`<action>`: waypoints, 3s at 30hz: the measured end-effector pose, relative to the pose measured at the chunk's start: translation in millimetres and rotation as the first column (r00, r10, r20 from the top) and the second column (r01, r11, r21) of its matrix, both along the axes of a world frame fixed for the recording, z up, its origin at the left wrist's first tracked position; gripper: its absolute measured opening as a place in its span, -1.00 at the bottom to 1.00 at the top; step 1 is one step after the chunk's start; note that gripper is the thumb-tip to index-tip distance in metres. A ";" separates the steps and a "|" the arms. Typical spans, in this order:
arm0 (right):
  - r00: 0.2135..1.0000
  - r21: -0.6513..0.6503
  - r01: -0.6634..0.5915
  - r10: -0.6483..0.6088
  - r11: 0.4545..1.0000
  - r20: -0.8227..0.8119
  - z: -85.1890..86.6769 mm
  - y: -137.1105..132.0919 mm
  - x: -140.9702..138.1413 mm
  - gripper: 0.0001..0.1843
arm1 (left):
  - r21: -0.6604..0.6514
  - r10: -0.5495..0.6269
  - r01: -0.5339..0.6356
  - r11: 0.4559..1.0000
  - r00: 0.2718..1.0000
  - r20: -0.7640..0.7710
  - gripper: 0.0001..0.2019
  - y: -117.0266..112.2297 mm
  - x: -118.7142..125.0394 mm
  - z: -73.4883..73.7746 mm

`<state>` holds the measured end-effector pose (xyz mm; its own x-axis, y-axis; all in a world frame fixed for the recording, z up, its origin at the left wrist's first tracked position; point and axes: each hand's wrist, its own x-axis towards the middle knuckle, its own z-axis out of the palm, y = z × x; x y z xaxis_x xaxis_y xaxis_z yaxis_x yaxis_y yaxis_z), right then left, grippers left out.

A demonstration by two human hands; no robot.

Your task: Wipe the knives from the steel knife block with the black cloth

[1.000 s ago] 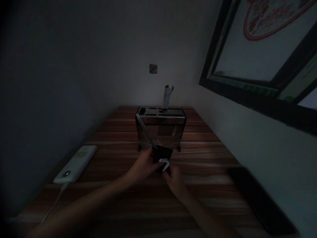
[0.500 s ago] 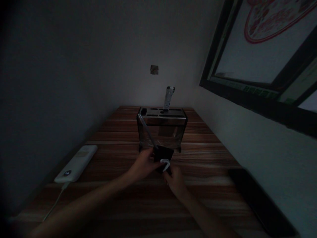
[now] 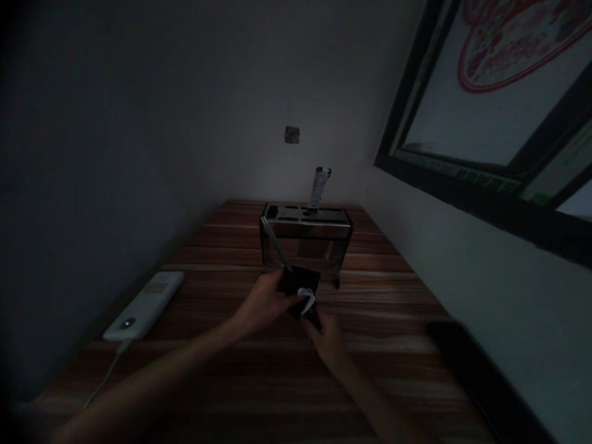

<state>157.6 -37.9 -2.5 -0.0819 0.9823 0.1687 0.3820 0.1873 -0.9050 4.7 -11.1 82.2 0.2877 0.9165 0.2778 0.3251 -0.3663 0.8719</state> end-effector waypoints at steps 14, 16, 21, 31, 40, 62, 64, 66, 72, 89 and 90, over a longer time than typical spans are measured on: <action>0.996 0.046 -0.026 0.022 0.999 0.091 1.6 -1.9 -1.6 -0.63 | -0.018 0.195 -0.203 0.979 0.911 0.362 -0.69 16.1 -49.3 59.8; 0.995 0.045 -0.031 0.026 0.998 0.097 1.9 -2.0 -2.3 -0.64 | 0.008 0.228 -0.251 0.968 0.892 0.390 -0.68 16.7 -55.3 64.7; 0.992 0.059 -0.040 0.033 0.997 0.121 -1.1 -2.7 -2.4 -0.64 | 0.053 0.253 -0.302 0.952 0.872 0.419 -0.67 16.6 -62.3 68.9; 0.998 0.034 -0.029 0.027 0.999 0.056 -1.1 -3.2 -2.2 -0.63 | 0.025 0.208 -0.233 0.972 0.909 0.360 -0.68 11.9 -48.1 60.1; 1.000 -0.026 -0.015 0.015 1.000 0.014 5.4 -4.9 -2.7 -0.59 | 0.003 0.036 -0.037 0.999 0.990 0.138 -0.73 4.4 -15.0 23.6; 0.999 -0.042 0.038 -0.039 0.998 -0.003 -0.6 -2.1 0.5 -0.89 | 0.019 -0.047 0.047 0.999 0.999 0.005 -0.64 -5.0 9.3 -25.0; 0.999 -0.043 0.037 -0.036 0.998 0.003 -0.4 -2.4 0.6 -0.90 | 0.028 -0.052 0.053 0.998 0.998 -0.021 -0.66 -4.7 7.2 -21.8; 1.000 -0.048 0.028 -0.028 0.998 0.008 0.5 -2.6 0.3 -0.90 | 0.031 -0.060 0.062 0.998 0.997 -0.041 -0.69 -4.1 5.0 -17.8; 1.000 -0.014 0.002 -0.002 1.000 0.004 4.5 -1.8 -2.0 -0.78 | 0.055 -0.037 0.039 0.998 0.999 -0.035 -0.73 -1.3 -2.2 -2.7; 0.996 0.004 -0.035 0.035 0.999 0.077 -0.5 -4.7 -3.2 -0.62 | 0.053 0.150 -0.182 0.982 0.918 0.366 -0.73 17.5 -54.3 60.9; 0.996 0.013 -0.039 0.038 0.999 0.084 -0.3 -5.0 -3.3 -0.62 | 0.057 0.164 -0.201 0.978 0.908 0.386 -0.72 18.0 -56.9 62.9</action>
<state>154.3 -42.9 -2.7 -0.1337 0.9757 0.1735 0.4487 0.2157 -0.8672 -52.2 6.9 145.1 -0.0251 0.9078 0.4186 0.0479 -0.4172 0.9076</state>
